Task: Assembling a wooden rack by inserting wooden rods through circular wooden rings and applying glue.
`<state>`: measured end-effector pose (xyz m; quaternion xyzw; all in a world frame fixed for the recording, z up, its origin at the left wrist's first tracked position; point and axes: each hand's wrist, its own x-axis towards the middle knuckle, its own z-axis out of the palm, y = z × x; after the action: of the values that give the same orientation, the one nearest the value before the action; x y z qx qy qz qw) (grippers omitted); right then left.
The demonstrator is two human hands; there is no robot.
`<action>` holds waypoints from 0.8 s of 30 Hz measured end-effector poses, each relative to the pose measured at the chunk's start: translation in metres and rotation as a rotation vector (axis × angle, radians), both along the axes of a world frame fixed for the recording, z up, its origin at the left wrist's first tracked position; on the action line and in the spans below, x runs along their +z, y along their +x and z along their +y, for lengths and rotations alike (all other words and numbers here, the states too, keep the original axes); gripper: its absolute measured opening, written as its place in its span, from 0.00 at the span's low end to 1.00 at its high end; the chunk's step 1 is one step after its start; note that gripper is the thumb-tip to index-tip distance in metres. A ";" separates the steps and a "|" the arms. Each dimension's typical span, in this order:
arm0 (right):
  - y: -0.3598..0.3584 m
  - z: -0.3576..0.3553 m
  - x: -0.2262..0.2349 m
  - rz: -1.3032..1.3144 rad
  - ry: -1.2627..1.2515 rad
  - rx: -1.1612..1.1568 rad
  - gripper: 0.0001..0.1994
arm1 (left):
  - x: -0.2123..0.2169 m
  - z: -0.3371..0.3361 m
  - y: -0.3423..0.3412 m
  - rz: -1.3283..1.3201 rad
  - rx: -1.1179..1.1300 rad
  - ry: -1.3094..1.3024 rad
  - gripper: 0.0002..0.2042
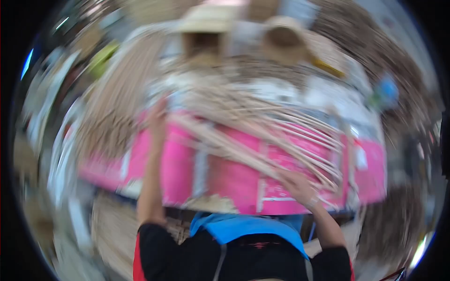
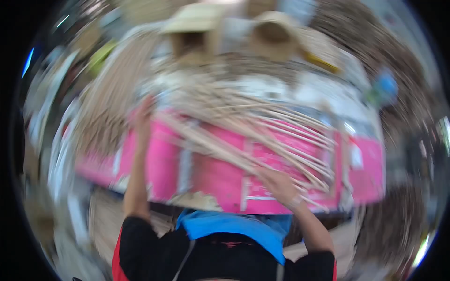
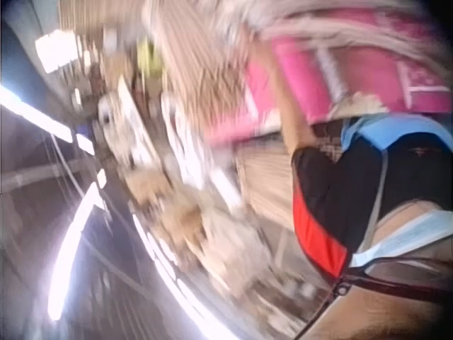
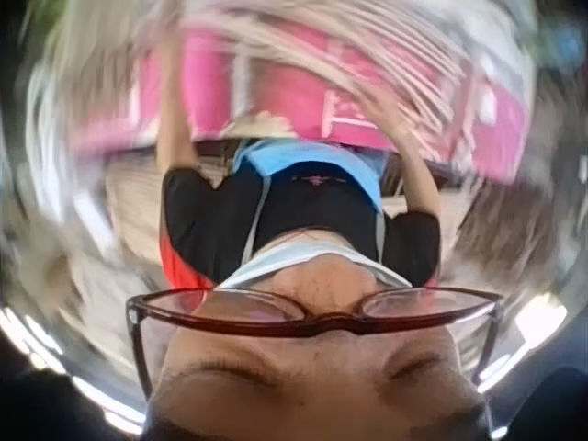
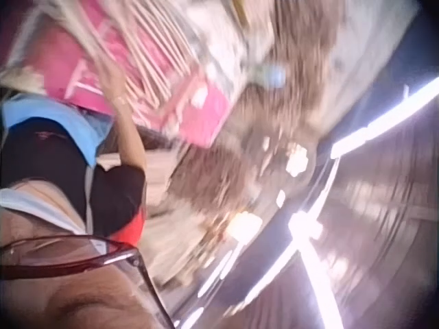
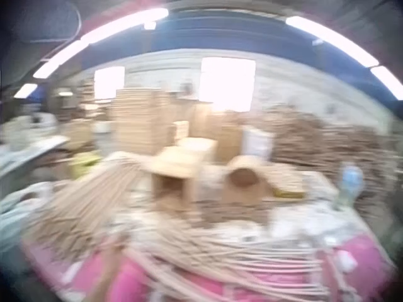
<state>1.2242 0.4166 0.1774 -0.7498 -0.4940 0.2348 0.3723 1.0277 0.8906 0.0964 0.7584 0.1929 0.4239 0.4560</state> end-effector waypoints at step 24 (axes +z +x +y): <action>0.018 0.054 -0.080 -0.531 0.306 -0.291 0.14 | 0.101 -0.167 0.106 0.469 -0.326 -0.260 0.16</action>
<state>1.2423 0.4711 0.0974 -0.7827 -0.4911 -0.1012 0.3686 1.1339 0.7240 0.1976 0.7919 0.2212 0.1303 0.5541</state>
